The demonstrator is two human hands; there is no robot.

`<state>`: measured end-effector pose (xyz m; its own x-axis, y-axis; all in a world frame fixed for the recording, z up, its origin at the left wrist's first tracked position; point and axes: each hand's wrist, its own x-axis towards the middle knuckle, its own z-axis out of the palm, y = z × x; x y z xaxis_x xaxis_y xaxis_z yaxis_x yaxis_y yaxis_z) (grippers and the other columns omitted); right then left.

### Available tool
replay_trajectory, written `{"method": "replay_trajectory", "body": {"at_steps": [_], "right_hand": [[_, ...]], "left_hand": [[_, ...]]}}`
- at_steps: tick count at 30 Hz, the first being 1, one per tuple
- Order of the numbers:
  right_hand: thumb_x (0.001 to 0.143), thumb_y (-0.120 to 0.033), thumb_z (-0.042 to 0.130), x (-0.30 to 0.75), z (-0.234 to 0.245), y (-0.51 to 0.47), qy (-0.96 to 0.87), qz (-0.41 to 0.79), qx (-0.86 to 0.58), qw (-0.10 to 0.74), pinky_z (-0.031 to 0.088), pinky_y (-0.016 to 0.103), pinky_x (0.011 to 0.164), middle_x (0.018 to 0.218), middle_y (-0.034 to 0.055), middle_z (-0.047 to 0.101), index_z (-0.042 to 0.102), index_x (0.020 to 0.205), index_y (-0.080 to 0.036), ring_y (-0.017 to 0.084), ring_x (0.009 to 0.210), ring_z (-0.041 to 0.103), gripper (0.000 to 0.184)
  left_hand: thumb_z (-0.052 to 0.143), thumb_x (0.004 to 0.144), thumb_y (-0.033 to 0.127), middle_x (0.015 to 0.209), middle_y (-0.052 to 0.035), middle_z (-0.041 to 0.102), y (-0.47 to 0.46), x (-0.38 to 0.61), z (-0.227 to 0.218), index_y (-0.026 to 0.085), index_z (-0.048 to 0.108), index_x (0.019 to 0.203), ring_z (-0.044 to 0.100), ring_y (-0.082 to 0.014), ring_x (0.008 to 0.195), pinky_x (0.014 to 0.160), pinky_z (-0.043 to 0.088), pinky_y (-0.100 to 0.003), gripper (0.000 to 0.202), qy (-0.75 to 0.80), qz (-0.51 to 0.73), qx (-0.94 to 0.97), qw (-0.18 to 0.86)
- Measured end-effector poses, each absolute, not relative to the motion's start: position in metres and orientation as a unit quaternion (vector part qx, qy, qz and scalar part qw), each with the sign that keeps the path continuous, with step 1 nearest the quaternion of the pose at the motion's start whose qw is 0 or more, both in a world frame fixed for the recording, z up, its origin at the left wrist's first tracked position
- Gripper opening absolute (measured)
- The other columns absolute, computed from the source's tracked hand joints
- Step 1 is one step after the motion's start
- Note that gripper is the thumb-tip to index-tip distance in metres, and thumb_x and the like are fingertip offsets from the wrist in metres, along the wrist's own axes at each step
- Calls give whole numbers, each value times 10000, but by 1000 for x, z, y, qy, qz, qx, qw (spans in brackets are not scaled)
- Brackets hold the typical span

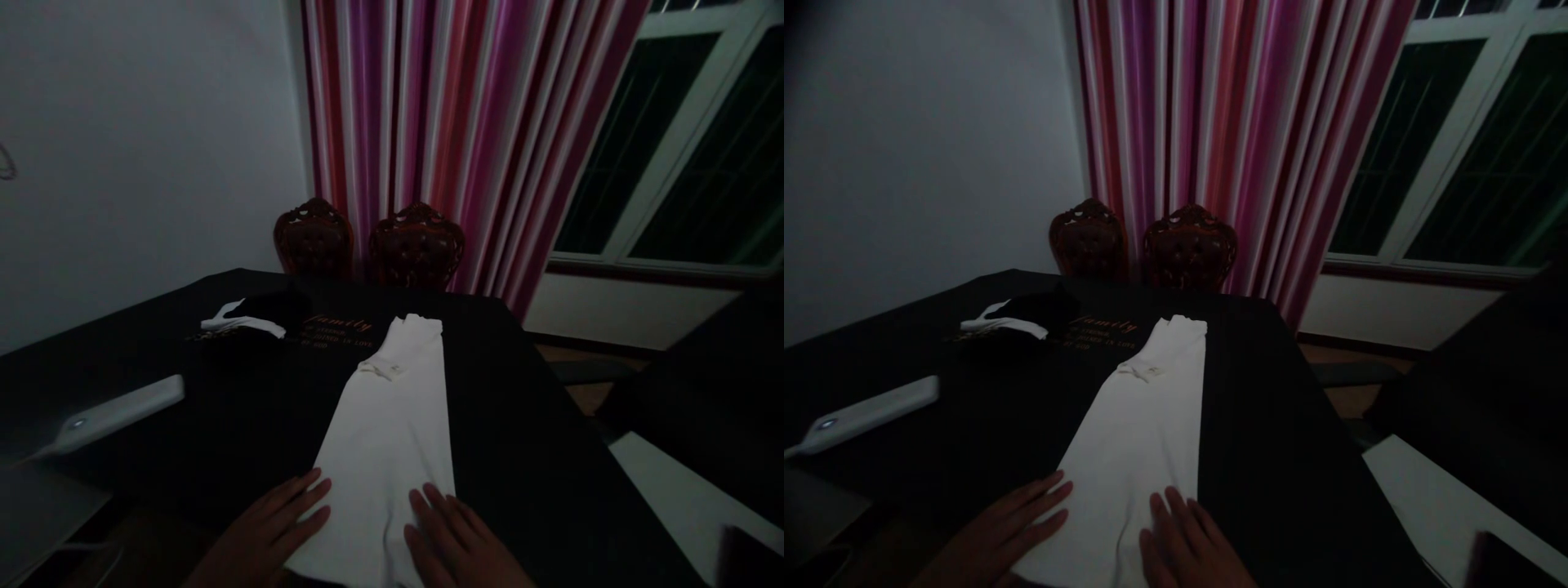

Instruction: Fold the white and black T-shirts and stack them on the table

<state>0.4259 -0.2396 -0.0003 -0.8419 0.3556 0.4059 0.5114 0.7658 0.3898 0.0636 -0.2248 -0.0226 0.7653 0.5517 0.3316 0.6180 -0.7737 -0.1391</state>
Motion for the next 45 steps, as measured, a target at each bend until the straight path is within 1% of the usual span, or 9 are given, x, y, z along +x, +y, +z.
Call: {"method": "replay_trajectory", "body": {"at_steps": [4,9,13,16,24,33,37,40,45], "right_hand": [[947,-238,475,424,-11,-244,-907,-271,-263,186,544,351,844,1301,117,578,534,1266,-215,269,1147,581,326],[905,-213,515,434,-2,-258,-922,-246,-263,140,557,364,840,1297,115,580,525,1302,-217,278,1162,574,397],[875,-442,589,450,2,-273,-933,-147,-306,122,509,391,945,1399,158,468,475,1362,-172,284,1293,448,568],[840,-561,594,458,2,-285,-931,-98,-331,115,484,430,980,1443,162,411,456,1376,-157,295,1334,390,684],[871,-310,596,451,4,-308,-889,12,-422,177,483,425,975,1361,124,508,559,1193,-186,260,1281,439,347],[861,-80,494,441,6,-306,-879,-20,-398,261,508,392,876,1070,98,656,588,1025,-150,219,1060,574,201],[891,-199,538,442,9,-304,-908,-58,-365,198,493,408,920,1226,109,613,614,960,-168,249,1162,532,107],[906,-287,559,442,5,-302,-928,-91,-335,137,492,396,922,1361,118,523,608,1099,-187,264,1233,484,223],[978,-181,395,437,1,-297,-909,-145,-339,195,494,344,906,1227,47,634,633,1063,-195,205,1135,560,253]], "left_hand": [[378,758,-27,1440,-26,472,-219,59,-32,241,409,1379,336,-181,1387,1006,491,-317,678,-266,-216,-932,116],[350,817,-29,1429,-62,483,-222,50,-38,235,322,1402,345,-193,1383,995,506,-344,643,-252,-242,-936,47],[449,878,58,1466,-75,432,-232,48,-32,258,271,1414,317,-208,1397,1053,457,-387,599,-280,-213,-936,-15],[626,860,222,1482,-90,404,-241,53,-25,252,374,1335,304,-250,1403,1081,424,-424,539,-289,-203,-935,-24],[521,894,122,1336,-61,553,-247,64,-18,242,529,1079,388,-204,1357,1031,471,-410,221,-333,-231,-910,-89],[470,919,138,1231,4,644,-246,51,3,283,528,1128,501,-157,1266,1057,435,-385,261,-319,-278,-906,27],[500,910,160,1304,-15,600,-251,49,-3,249,523,1136,460,-142,1301,1091,403,-329,244,-272,-245,-926,93],[568,886,206,1390,-45,524,-252,54,-17,226,516,1201,388,-186,1357,1143,328,-347,320,-280,-217,-925,140],[466,891,70,1461,-46,442,-246,57,-37,242,458,1337,372,-216,1367,1138,330,-384,478,-277,-166,-932,164]]}}
